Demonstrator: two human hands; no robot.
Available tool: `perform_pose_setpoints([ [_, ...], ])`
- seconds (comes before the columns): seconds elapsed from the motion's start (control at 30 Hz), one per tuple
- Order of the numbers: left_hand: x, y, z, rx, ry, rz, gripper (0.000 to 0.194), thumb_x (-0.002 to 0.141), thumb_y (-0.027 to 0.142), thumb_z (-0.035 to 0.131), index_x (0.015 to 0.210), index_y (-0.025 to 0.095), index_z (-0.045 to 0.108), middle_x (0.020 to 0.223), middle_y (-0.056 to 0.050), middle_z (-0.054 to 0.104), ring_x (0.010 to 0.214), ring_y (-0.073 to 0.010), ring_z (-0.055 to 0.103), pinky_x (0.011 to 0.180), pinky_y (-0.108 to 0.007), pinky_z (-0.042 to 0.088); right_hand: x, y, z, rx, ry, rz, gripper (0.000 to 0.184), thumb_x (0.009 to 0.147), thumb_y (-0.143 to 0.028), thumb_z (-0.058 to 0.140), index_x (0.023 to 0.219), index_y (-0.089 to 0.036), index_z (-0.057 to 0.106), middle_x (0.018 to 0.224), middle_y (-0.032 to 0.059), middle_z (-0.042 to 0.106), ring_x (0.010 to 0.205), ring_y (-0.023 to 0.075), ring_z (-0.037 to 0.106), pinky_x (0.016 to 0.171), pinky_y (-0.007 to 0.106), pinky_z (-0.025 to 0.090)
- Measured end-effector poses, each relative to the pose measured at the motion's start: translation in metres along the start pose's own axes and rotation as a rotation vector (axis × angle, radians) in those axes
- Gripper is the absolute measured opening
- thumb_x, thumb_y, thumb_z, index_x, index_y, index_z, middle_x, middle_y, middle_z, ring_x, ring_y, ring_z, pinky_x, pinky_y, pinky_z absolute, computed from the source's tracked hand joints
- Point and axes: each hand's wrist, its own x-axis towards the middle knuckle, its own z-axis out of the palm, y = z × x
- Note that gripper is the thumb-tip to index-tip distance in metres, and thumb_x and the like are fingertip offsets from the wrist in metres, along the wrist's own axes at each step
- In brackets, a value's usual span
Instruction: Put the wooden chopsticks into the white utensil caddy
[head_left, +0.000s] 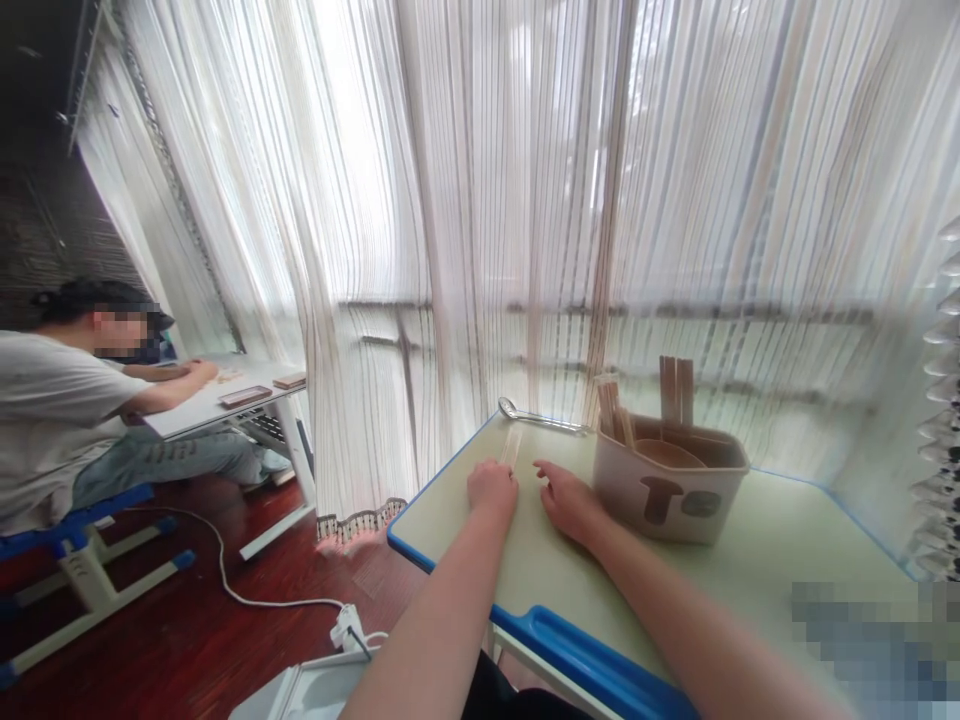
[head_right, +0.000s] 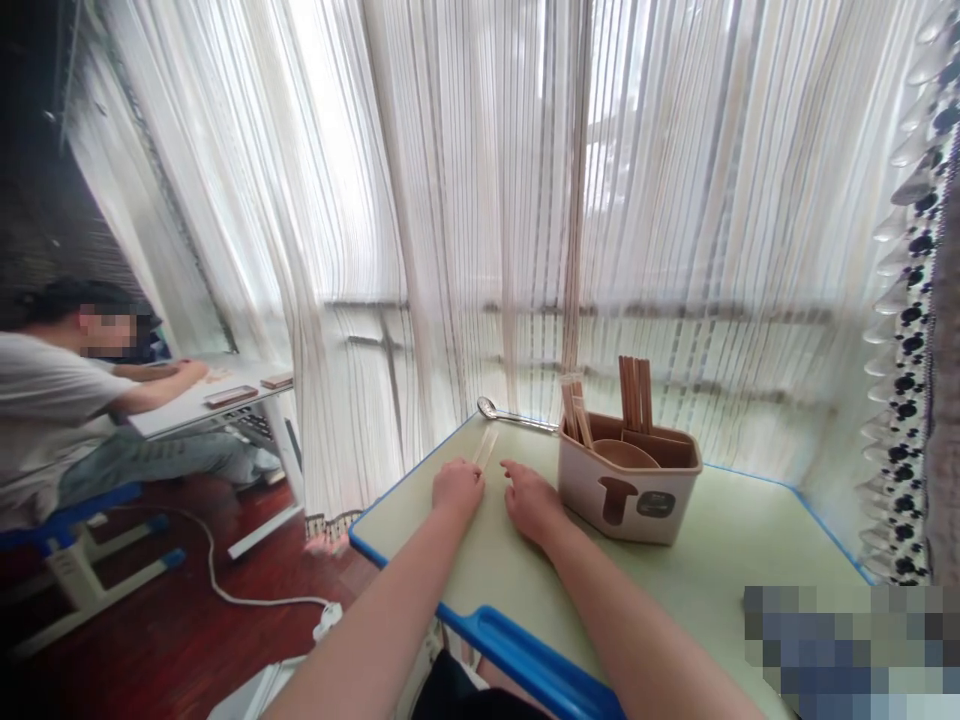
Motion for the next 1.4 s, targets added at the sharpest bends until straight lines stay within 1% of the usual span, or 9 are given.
perform_pose_setpoints([
  [0.13,-0.001,-0.002,0.0,-0.056,-0.001,0.047,0.025,0.08,0.028,0.049,0.091,0.02,0.07,0.095,-0.011,0.061,0.094,-0.0252,0.054,0.081,-0.035,0.041,0.003,0.003,0.002,0.046,-0.003,0.052,0.042,0.08,-0.013,0.041,0.121,-0.016,0.05,0.109,0.0072,0.061,0.087,0.0153,0.057,0.086,0.029,0.041],
  [0.27,-0.002,-0.002,-0.001,-0.071,0.062,0.004,0.033,0.076,0.03,0.054,0.104,0.017,0.065,0.103,-0.013,0.058,0.1,-0.0266,0.051,0.085,-0.035,0.04,0.002,0.004,0.0,0.029,0.009,0.055,0.042,0.081,-0.015,0.04,0.121,-0.013,0.05,0.109,0.0085,0.061,0.088,0.0159,0.057,0.086,0.029,0.042],
  [0.4,-0.004,-0.001,0.0,-0.009,0.029,0.052,0.026,0.077,0.03,0.051,0.087,0.016,0.069,0.097,-0.014,0.059,0.097,-0.0267,0.051,0.082,-0.036,0.041,-0.003,-0.005,-0.005,-0.111,-0.056,-0.064,0.042,0.084,-0.019,0.04,0.123,-0.013,0.051,0.114,0.0109,0.06,0.103,0.0202,0.053,0.091,0.031,0.037],
  [0.5,-0.004,-0.001,0.0,0.008,0.028,0.078,0.025,0.078,0.028,0.049,0.085,0.015,0.069,0.096,-0.014,0.059,0.096,-0.0258,0.052,0.082,-0.034,0.041,-0.005,-0.012,-0.009,-0.187,-0.11,-0.107,0.041,0.086,-0.019,0.037,0.124,-0.016,0.052,0.117,0.0108,0.059,0.106,0.0209,0.052,0.092,0.032,0.036],
  [0.73,-0.002,-0.001,0.0,0.008,0.017,-0.008,0.026,0.08,0.024,0.045,0.085,0.013,0.067,0.095,-0.015,0.06,0.093,-0.0259,0.055,0.077,-0.034,0.043,-0.004,-0.014,-0.012,-0.236,-0.09,-0.03,0.043,0.085,-0.017,0.037,0.127,-0.017,0.05,0.117,0.0115,0.059,0.104,0.0225,0.054,0.09,0.034,0.036],
  [0.9,-0.001,-0.001,-0.002,-0.049,0.038,-0.08,0.028,0.084,0.023,0.041,0.089,0.011,0.065,0.097,-0.017,0.059,0.092,-0.0277,0.058,0.077,-0.037,0.044,-0.001,-0.008,-0.009,-0.154,-0.025,0.051,0.041,0.085,-0.018,0.039,0.124,-0.016,0.051,0.117,0.0101,0.06,0.105,0.0208,0.054,0.091,0.032,0.037],
  [1.0,0.0,-0.002,-0.003,-0.144,0.108,-0.121,0.027,0.085,0.023,0.039,0.09,0.012,0.064,0.098,-0.016,0.06,0.092,-0.0256,0.058,0.079,-0.036,0.043,0.001,-0.004,-0.007,-0.055,0.033,0.108,0.036,0.086,-0.018,0.037,0.116,-0.014,0.056,0.114,0.0107,0.061,0.104,0.0191,0.055,0.091,0.029,0.039],
  [1.17,0.004,-0.001,-0.002,-0.476,0.199,-0.058,0.023,0.087,0.025,0.04,0.092,0.017,0.061,0.09,-0.008,0.066,0.085,-0.0188,0.06,0.078,-0.03,0.044,0.004,-0.001,-0.005,0.023,0.058,0.123,0.031,0.086,-0.019,0.038,0.108,-0.015,0.06,0.11,0.0102,0.063,0.104,0.0186,0.056,0.09,0.029,0.04],
  [1.4,0.008,0.005,0.004,-0.868,0.136,0.033,0.016,0.085,0.025,0.045,0.09,0.016,0.058,0.088,-0.006,0.068,0.081,-0.014,0.062,0.076,-0.026,0.047,0.011,-0.002,-0.008,0.354,0.217,0.165,0.037,0.088,-0.034,0.039,0.112,-0.014,0.058,0.108,0.0112,0.064,0.093,0.0188,0.06,0.084,0.033,0.045],
])
